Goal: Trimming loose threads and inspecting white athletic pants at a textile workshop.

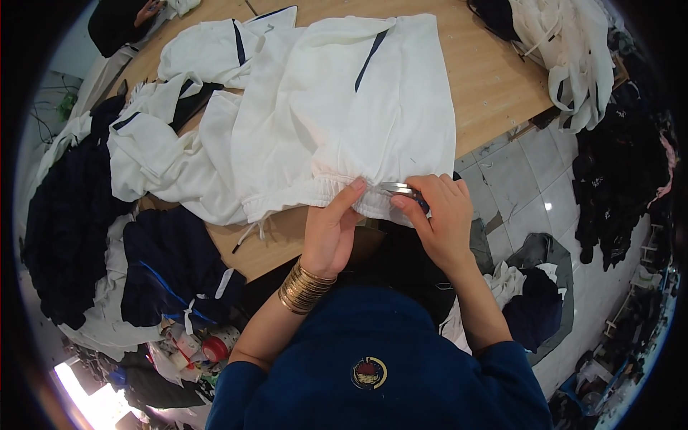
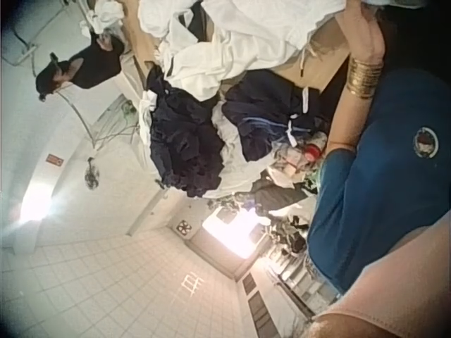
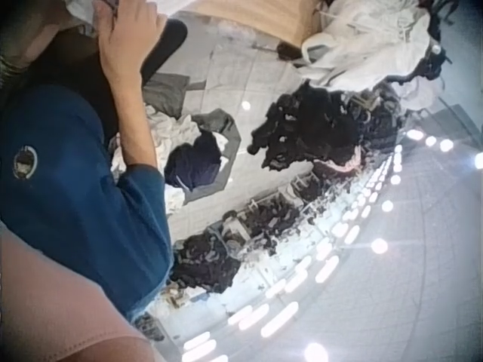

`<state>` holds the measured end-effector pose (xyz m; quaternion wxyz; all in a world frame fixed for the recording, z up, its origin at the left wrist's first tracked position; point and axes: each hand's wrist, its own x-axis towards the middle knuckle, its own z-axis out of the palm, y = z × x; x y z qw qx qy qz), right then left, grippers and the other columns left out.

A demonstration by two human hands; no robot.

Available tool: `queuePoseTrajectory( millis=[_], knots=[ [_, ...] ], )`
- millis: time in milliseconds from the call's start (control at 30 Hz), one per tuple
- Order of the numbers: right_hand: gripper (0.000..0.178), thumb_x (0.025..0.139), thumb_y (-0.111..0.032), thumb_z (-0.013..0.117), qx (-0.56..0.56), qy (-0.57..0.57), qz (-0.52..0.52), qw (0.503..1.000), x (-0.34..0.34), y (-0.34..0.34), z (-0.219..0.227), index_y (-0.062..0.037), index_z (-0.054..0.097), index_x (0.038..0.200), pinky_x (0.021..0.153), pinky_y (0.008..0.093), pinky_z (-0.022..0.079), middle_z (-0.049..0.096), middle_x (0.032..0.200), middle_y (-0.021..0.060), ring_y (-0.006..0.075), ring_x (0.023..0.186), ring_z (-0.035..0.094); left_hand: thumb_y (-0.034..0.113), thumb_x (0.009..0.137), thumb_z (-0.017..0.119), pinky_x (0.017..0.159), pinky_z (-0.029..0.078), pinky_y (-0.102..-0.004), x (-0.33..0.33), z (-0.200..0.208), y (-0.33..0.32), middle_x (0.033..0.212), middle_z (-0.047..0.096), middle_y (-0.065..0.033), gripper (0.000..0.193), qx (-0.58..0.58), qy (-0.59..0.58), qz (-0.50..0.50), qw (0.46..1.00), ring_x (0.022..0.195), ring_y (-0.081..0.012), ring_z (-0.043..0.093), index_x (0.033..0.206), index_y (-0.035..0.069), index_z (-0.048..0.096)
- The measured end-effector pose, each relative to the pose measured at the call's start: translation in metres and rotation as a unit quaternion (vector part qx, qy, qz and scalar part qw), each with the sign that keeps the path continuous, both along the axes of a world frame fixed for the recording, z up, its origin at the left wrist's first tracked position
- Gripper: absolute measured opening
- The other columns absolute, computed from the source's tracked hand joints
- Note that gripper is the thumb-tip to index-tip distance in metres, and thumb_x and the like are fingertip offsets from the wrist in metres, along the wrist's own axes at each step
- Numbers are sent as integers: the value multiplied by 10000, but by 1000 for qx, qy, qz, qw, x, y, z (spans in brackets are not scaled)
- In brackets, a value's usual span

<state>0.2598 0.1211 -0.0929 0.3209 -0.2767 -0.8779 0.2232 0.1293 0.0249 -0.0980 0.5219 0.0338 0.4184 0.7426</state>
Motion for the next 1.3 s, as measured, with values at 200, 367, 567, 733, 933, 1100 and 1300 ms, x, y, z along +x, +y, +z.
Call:
queuePoseTrajectory(
  millis=[200, 367, 567, 733, 933, 1100, 1300],
  knots=[
    [235, 734, -296, 694, 72, -21, -20, 997, 1, -3, 2, -111, 580, 821, 583, 300, 298, 540, 684, -16, 163, 612, 481, 24, 827, 615, 879, 437, -303, 5, 8, 3, 1107, 551, -49, 435, 4, 11, 27, 1000, 1030, -148, 529, 1226, 46, 444],
    [226, 738, -295, 693, 83, -12, -31, 996, 1, -2, 4, -116, 578, 815, 586, 309, 289, 531, 670, -19, 157, 605, 476, 23, 817, 631, 883, 425, -291, 8, 8, 3, 1121, 539, -45, 462, 0, 30, 36, 999, 1037, -138, 517, 1236, 44, 438],
    [224, 737, -294, 695, 87, -17, -33, 995, 2, -2, 6, -119, 579, 814, 603, 313, 291, 527, 667, -25, 154, 606, 479, 26, 816, 634, 891, 416, -291, 9, 11, 3, 1148, 528, -49, 485, 7, 30, 37, 999, 1049, -140, 509, 1253, 42, 425],
    [217, 741, -290, 692, 93, -20, -33, 995, 3, -2, 7, -121, 577, 813, 612, 311, 290, 526, 667, -31, 151, 606, 478, 30, 817, 633, 885, 418, -287, 8, 8, 3, 1149, 530, -50, 486, 3, 10, 18, 1000, 1048, -139, 510, 1255, 40, 423],
    [212, 750, -284, 686, 96, -20, -34, 995, 3, -3, 8, -118, 576, 821, 615, 313, 289, 523, 667, -31, 151, 605, 478, 31, 818, 631, 872, 423, -281, 8, 6, 3, 1123, 540, -42, 461, 1, -2, 16, 1000, 1026, -131, 518, 1237, 46, 439],
    [209, 751, -284, 686, 92, -22, -36, 995, 4, -3, 8, -118, 577, 816, 617, 314, 287, 525, 670, -31, 151, 603, 476, 22, 821, 623, 879, 419, -281, 9, 8, 4, 1123, 541, -39, 455, -7, -7, 24, 1000, 1026, -128, 519, 1236, 46, 439],
    [210, 750, -286, 686, 81, -17, -36, 996, 3, -4, 6, -117, 577, 813, 614, 314, 281, 529, 670, -29, 152, 600, 474, 23, 825, 619, 891, 413, -286, 9, 9, 4, 1143, 536, -45, 459, 4, -11, 18, 1000, 1046, -134, 513, 1244, 40, 431]
  ],
)
